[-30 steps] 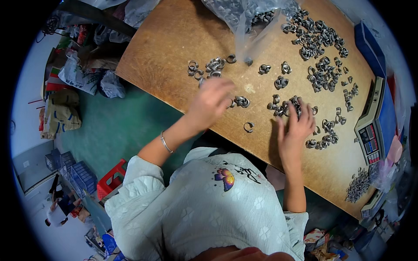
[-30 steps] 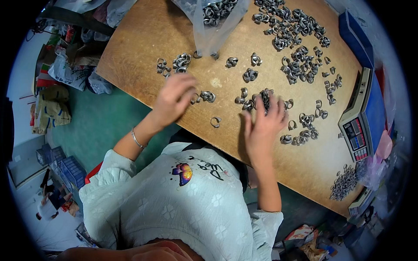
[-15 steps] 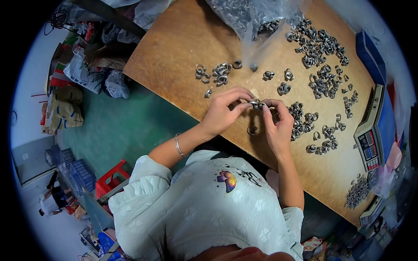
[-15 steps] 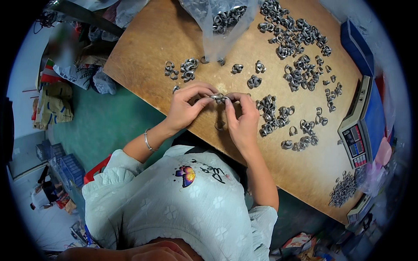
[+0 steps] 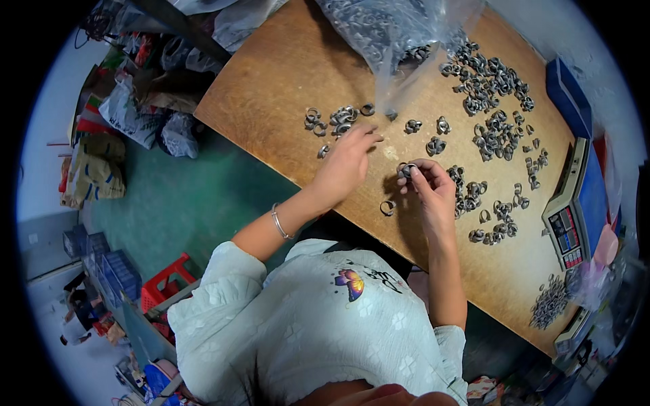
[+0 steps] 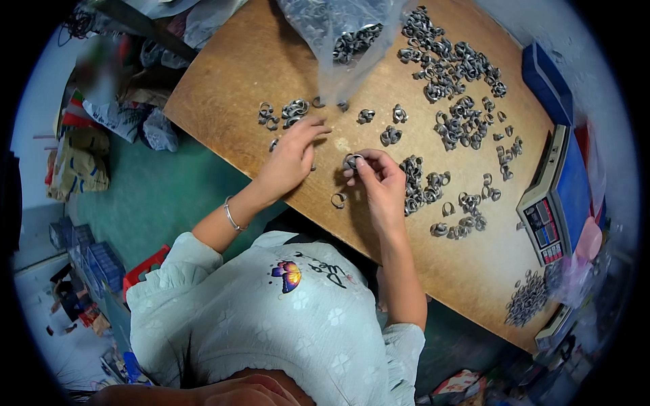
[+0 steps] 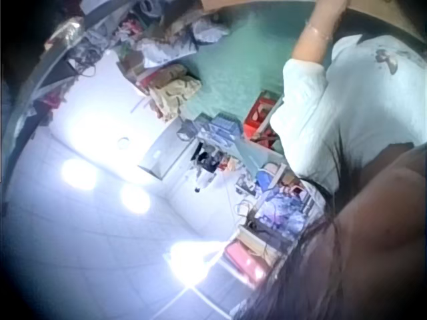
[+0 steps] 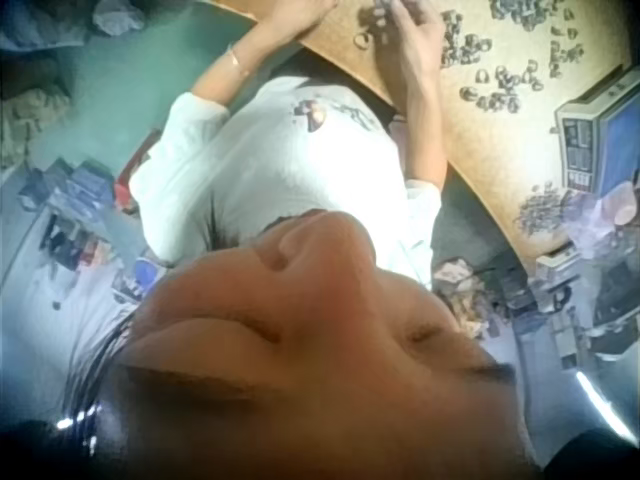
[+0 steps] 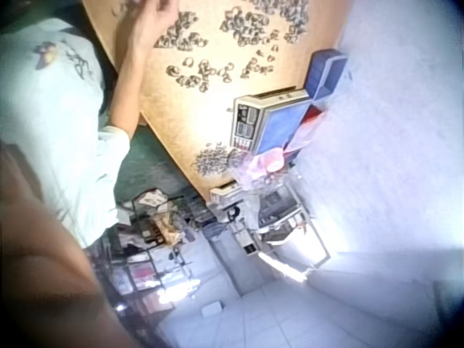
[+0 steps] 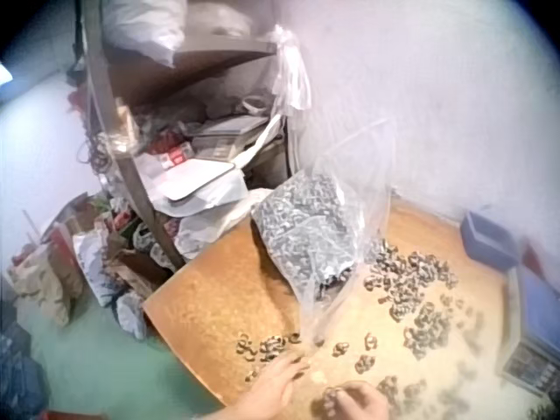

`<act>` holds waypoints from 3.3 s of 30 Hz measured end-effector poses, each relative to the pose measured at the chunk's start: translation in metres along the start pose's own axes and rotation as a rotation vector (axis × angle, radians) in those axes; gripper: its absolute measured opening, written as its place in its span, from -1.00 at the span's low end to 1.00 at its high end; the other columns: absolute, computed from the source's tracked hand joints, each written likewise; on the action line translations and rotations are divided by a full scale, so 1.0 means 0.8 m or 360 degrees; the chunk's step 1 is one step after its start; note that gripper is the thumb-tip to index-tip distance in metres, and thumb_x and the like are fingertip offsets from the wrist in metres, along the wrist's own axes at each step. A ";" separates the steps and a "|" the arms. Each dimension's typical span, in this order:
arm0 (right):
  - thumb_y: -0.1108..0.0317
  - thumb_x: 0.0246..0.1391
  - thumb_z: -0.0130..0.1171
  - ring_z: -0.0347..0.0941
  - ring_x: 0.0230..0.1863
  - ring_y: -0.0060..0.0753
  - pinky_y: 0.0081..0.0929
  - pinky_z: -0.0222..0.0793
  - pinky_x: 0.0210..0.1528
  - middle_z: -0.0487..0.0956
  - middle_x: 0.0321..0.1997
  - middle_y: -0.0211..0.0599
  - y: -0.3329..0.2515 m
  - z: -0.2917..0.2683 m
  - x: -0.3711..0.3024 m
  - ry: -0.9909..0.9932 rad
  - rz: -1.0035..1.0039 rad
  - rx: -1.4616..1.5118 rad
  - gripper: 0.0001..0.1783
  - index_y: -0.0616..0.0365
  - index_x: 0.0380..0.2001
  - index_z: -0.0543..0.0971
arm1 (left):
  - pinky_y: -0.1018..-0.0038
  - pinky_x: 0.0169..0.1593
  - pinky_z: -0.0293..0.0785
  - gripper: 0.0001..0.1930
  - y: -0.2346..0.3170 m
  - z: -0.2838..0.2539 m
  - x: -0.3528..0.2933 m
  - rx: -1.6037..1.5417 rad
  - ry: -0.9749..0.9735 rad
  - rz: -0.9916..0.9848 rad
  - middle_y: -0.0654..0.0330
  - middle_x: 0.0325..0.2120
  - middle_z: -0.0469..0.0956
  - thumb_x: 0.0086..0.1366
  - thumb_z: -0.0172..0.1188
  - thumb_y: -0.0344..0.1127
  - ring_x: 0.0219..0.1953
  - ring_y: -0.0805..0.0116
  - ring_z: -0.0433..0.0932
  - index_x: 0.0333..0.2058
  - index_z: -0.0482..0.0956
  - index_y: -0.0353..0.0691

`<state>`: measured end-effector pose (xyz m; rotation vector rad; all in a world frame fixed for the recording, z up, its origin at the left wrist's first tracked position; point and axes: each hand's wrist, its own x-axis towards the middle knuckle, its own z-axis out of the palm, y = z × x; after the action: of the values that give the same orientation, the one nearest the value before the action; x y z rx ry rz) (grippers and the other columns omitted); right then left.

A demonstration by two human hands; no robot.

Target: The person sorts small metal rings and clips on a wooden tabletop by hand, moving them into different piles and occasionally placing some into a large plastic bag.

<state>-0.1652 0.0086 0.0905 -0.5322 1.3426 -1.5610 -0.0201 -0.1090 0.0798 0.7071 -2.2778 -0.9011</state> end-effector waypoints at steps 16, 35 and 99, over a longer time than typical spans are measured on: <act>0.61 -0.25 0.14 0.39 -0.43 -0.15 -0.32 0.33 -0.42 0.43 -0.48 -0.19 0.008 0.017 -0.051 0.0317 -0.1277 -0.1626 -0.70 0.27 -0.30 0.51 | 0.59 -0.38 0.41 -0.77 0.047 -0.004 -0.004 -0.1172 -0.0666 -0.0900 0.26 -0.49 0.56 0.09 0.25 -0.44 -0.49 0.54 0.46 -0.27 0.57 -0.42; 0.54 0.05 0.10 0.47 -0.51 -0.52 -0.57 0.37 -0.47 0.56 -0.47 -0.22 -0.013 -0.017 -0.076 0.0169 -0.0496 -0.0764 -0.91 0.34 -0.35 0.52 | 0.65 -0.41 0.43 -0.76 0.075 0.014 -0.019 -0.1589 -0.0811 -0.1021 0.27 -0.52 0.52 0.22 0.17 -0.41 -0.51 0.59 0.47 -0.17 0.50 -0.43; 0.32 -0.01 0.17 0.36 -0.74 -0.31 -0.37 0.27 -0.67 0.39 -0.78 -0.28 0.032 -0.073 -0.085 0.0598 -0.0856 -0.2255 -0.71 0.20 -0.19 0.52 | 0.25 0.01 0.31 -0.66 0.030 0.058 0.024 0.0530 -0.0327 0.0398 0.01 -0.07 0.41 0.09 0.11 -0.56 -0.04 0.00 0.38 -0.10 0.45 -0.31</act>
<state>-0.1738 0.0982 0.0674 -1.5856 2.6852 -0.8346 -0.0706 -0.0868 0.0757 0.4656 -2.6627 -0.5009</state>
